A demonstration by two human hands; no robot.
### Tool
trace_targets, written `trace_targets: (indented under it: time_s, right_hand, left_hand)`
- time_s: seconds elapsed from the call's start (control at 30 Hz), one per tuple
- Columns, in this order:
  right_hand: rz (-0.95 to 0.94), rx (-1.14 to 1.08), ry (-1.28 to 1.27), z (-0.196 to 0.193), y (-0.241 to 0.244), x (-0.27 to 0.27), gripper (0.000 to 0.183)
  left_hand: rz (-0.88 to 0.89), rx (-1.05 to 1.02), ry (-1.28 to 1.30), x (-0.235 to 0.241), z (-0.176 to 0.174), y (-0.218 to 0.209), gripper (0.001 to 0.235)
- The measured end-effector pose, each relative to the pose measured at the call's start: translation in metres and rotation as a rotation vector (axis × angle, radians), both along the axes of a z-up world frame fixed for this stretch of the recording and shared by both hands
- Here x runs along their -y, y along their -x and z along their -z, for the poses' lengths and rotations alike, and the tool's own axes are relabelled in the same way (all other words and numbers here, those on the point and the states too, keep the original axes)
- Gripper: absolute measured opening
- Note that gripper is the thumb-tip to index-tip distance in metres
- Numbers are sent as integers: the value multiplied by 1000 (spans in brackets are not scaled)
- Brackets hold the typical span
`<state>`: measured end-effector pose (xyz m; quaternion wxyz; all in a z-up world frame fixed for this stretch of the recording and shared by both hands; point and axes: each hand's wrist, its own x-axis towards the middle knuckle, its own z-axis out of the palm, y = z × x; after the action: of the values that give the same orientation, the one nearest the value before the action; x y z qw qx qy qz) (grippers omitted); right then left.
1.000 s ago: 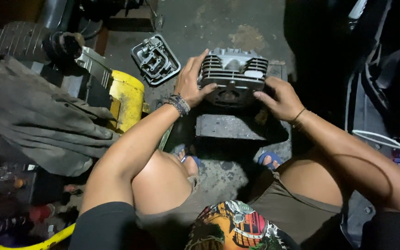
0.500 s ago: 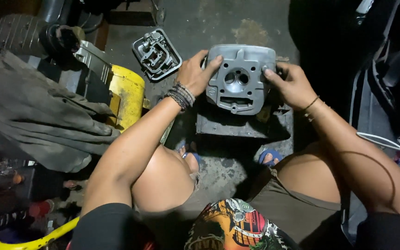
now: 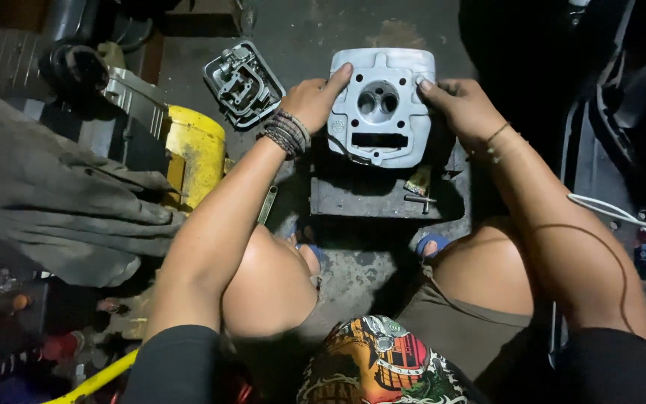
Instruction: Wiping and inspecting a motorcycle cylinder head with a cloth to remove dirt and debris.
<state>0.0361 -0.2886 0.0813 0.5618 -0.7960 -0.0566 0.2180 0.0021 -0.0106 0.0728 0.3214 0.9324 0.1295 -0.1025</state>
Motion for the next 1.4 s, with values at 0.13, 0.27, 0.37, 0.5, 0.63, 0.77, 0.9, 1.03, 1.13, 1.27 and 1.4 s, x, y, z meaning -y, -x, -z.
trace_targets:
  time_s: [0.13, 0.27, 0.37, 0.5, 0.63, 0.77, 0.9, 1.03, 1.13, 1.27, 1.4]
  right_hand:
    - [-10, -14, -9, 6, -15, -4, 41]
    - [14, 6, 4, 24, -37, -13, 40]
    - [12, 95, 77, 24, -45, -15, 43]
    - [14, 92, 48, 28, -46, -13, 43]
    - [-4, 157, 60, 44, -53, -8, 41]
    - [9, 276, 72, 54, -53, -5, 41]
    - [-30, 362, 126, 48, -45, 1, 38]
    - [-7, 323, 123, 47, -34, 15, 38]
    - [-19, 449, 118, 59, -44, 33, 30]
    - [59, 453, -68, 47, -47, 57, 34]
    - [108, 443, -276, -6, -13, 47, 41]
  left_hand:
    - [14, -78, 30, -3, -2, -12, 108]
    - [-30, -138, 91, -6, 1, -24, 111]
    - [-37, -146, 60, -6, 0, -28, 108]
    - [-4, -144, 6, -10, 10, -33, 109]
    - [-2, -96, -90, -7, 10, -32, 114]
    - [-81, 112, -172, -2, 4, -22, 94]
    - [-103, 368, -181, -7, 24, -24, 82]
    - [-24, 436, -109, -10, 29, -23, 76]
    - [-68, 517, -52, -16, 42, -31, 78]
    - [-59, 846, 18, -16, 34, -30, 64]
    - [133, 987, 122, 16, -9, -8, 36]
